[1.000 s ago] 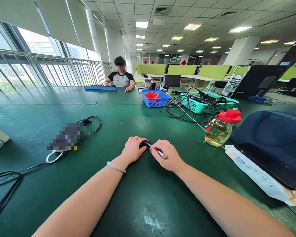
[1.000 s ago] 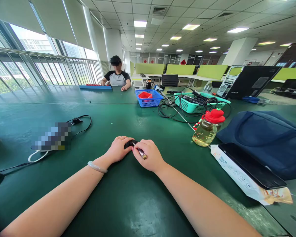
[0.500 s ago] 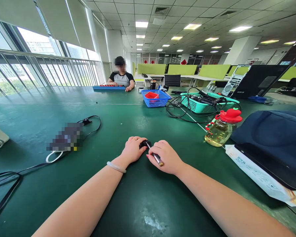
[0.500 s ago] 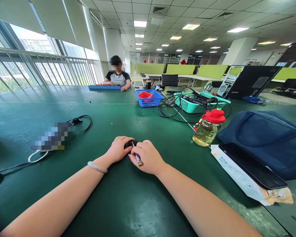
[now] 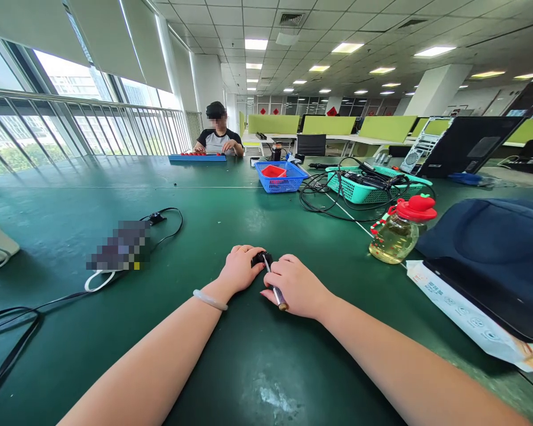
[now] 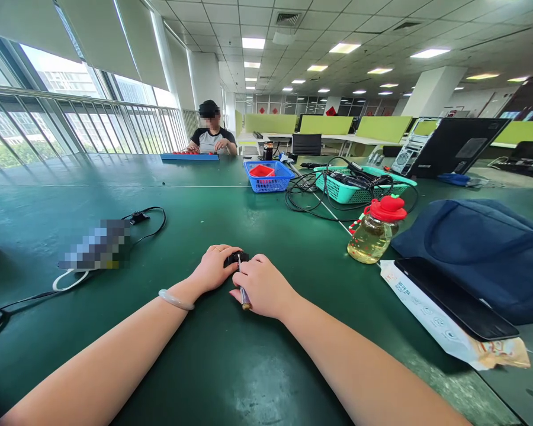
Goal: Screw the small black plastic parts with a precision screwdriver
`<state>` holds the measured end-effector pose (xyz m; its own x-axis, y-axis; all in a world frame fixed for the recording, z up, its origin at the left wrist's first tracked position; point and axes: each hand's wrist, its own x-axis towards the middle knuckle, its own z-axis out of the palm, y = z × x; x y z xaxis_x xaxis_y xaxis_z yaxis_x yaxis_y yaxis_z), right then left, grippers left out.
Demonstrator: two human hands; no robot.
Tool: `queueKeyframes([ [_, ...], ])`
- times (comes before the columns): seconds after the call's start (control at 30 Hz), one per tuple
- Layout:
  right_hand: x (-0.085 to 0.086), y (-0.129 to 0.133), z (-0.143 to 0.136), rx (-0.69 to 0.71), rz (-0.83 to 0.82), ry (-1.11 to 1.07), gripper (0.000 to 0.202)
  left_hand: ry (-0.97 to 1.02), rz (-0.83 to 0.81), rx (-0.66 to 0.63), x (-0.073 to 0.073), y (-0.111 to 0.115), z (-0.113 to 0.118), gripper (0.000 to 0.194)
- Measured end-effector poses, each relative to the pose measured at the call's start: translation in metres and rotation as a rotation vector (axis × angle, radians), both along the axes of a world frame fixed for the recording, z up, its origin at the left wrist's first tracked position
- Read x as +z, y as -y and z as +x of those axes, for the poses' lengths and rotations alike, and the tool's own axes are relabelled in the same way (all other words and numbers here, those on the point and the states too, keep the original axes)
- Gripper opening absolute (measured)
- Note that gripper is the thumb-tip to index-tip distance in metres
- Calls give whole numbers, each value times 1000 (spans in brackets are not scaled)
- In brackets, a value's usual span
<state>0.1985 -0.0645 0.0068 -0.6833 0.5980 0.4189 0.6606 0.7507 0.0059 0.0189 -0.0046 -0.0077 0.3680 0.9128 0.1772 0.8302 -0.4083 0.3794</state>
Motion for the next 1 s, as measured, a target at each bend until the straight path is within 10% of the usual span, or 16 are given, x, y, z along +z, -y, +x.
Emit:
queueKeyframes([
  [1.0, 2, 0, 1, -31, -31, -236, 19, 7, 0, -17, -2, -2, -1, 40],
])
